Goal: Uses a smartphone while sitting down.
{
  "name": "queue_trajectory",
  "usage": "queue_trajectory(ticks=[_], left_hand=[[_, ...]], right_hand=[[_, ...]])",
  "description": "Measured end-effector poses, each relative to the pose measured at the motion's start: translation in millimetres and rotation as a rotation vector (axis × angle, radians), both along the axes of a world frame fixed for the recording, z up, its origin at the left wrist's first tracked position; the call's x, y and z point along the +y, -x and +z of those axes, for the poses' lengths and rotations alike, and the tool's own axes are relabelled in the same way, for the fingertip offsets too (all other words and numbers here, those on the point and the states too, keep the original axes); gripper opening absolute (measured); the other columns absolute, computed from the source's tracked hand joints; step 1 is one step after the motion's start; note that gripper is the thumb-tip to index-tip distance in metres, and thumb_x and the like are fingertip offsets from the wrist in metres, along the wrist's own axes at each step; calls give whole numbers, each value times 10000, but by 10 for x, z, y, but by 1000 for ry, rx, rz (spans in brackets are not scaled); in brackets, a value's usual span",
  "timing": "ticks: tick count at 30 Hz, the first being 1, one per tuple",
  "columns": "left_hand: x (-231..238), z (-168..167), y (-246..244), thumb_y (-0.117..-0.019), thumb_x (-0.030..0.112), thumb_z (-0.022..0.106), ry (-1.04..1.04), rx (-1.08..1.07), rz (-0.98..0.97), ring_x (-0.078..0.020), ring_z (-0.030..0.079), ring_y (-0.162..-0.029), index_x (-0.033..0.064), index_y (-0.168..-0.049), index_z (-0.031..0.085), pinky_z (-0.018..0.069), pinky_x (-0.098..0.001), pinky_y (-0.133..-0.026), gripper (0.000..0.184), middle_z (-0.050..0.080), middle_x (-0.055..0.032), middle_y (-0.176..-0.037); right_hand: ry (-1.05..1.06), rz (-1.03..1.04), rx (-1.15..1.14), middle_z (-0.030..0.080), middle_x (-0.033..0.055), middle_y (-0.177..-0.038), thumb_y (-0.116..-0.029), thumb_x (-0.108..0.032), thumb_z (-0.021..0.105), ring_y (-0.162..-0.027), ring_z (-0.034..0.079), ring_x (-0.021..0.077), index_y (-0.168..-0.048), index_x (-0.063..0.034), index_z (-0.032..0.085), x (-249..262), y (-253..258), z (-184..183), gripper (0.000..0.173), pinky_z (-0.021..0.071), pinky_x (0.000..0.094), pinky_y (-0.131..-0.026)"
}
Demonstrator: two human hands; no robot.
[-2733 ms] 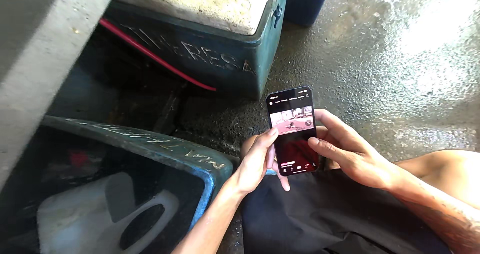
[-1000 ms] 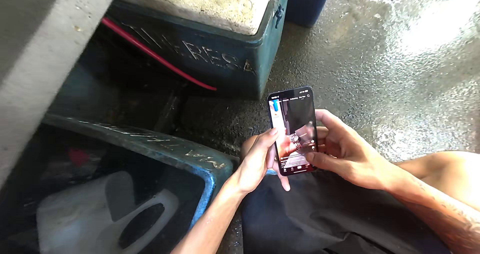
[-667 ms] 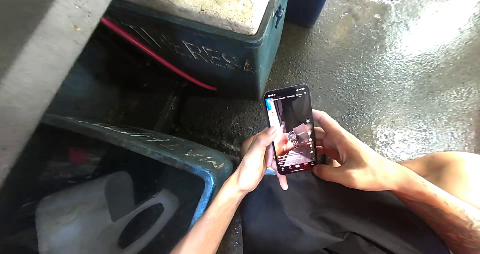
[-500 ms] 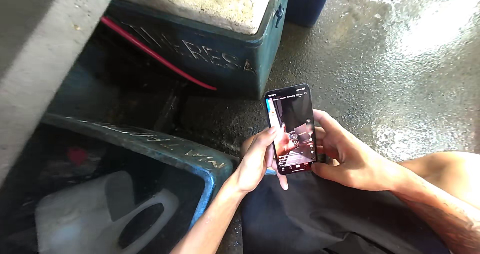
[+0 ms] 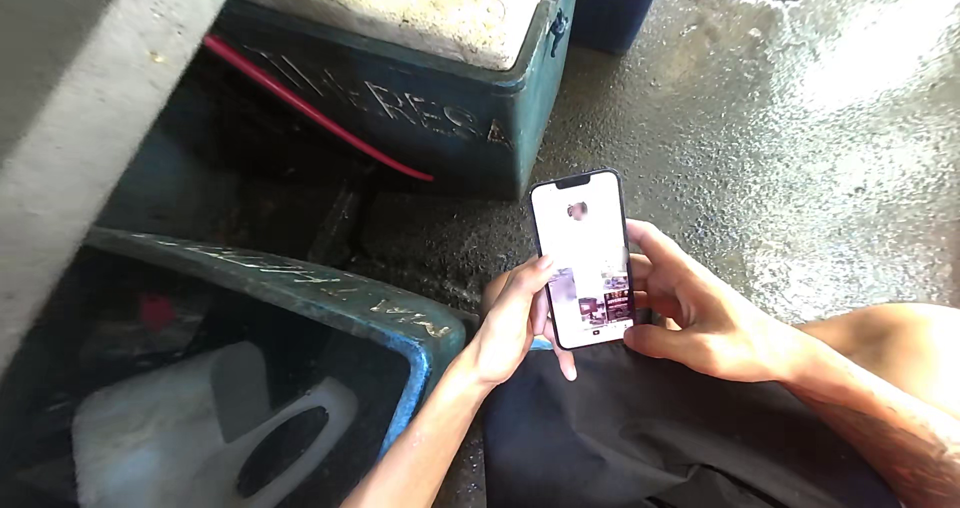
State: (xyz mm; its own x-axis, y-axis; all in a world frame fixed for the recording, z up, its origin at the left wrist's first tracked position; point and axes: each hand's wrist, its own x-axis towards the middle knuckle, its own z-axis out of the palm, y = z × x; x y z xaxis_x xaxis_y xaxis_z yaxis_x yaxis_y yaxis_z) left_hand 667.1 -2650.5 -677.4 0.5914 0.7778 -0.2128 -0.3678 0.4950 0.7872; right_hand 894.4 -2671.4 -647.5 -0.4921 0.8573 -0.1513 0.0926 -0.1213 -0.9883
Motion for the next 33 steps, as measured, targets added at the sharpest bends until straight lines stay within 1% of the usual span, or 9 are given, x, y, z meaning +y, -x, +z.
queue_trajectory(ticks=[5, 13, 15, 18, 21, 24, 25, 28, 33], left_hand=[[3, -10, 2, -1068, 399, 339, 3, -16, -6, -181, 752, -721, 90, -1144, 606, 617, -316, -502, 416, 746, -112, -992], [-1, -10, -2, -1060, 414, 359, 14, -14, -17, -179, 753, -718, 95, -1132, 610, 616, -319, -498, 412, 750, -105, -987], [-2, -7, -4, -1058, 418, 378, 13, -23, -23, -180, 757, -733, 100, -1134, 611, 617, -319, -503, 401, 751, -103, -1002], [4, 2, -3, -1050, 440, 421, -5, -13, -54, -163, 753, -731, 122, -1144, 611, 616, -306, -507, 382, 751, -80, -1003], [4, -3, -8, -997, 517, 540, -50, 105, -101, -127, 739, -703, 142, -1143, 618, 602, -282, -485, 410, 746, -38, -986], [5, 18, -30, -1012, 345, 474, -99, 196, -178, -97, 730, -706, 137, -1146, 599, 589, -254, -477, 278, 744, -15, -986], [6, 22, -32, -1023, 307, 452, -117, 204, -196, -90, 726, -710, 130, -1148, 600, 588, -248, -482, 262, 740, -12, -985], [7, 29, -34, -1037, 276, 437, -146, 209, -210, -74, 729, -751, 126, -1161, 606, 595, -238, -507, 258, 736, 1, -998], [5, 42, -41, -1035, 257, 429, -168, 241, -233, -81, 725, -736, 112, -1158, 613, 596, -240, -507, 265, 730, -7, -993]], right_hand=[[-9, 0, -3, 676, 36, -1279, -840, -57, 664, -1119, 695, 136, -1555, -130, 261, 4, 9, -3, 824, 604, 288, -938], [-9, -50, -20, 694, 29, -1239, -875, -70, 644, -1090, 706, 127, -1527, -122, 322, -15, 26, 9, 730, 610, 284, -922], [-15, -74, -24, 707, 27, -1211, -883, -71, 635, -1061, 716, 123, -1498, -117, 370, -15, 33, 17, 671, 616, 279, -903], [-45, -140, -42, 732, 21, -1132, -931, -123, 631, -983, 733, 116, -1420, -106, 470, -10, 47, 18, 515, 629, 261, -841], [-52, -269, -126, 747, -10, -1032, -946, -219, 632, -899, 736, 96, -1268, -124, 597, 16, 54, 47, 337, 630, 241, -743], [-49, -348, -196, 741, -44, -898, -956, -252, 610, -815, 722, 64, -1077, -148, 655, 47, 42, 65, 166, 611, 225, -682], [-50, -356, -205, 741, -47, -878, -965, -260, 607, -805, 723, 62, -1049, -151, 668, 51, 40, 61, 150, 613, 226, -680], [-38, -377, -222, 744, -48, -858, -971, -284, 606, -790, 725, 61, -1044, -157, 691, 40, 61, 49, 169, 615, 227, -677], [-44, -409, -213, 742, -38, -837, -994, -268, 609, -766, 723, 63, -1024, -146, 698, 31, 77, 39, 155, 612, 221, -670]])
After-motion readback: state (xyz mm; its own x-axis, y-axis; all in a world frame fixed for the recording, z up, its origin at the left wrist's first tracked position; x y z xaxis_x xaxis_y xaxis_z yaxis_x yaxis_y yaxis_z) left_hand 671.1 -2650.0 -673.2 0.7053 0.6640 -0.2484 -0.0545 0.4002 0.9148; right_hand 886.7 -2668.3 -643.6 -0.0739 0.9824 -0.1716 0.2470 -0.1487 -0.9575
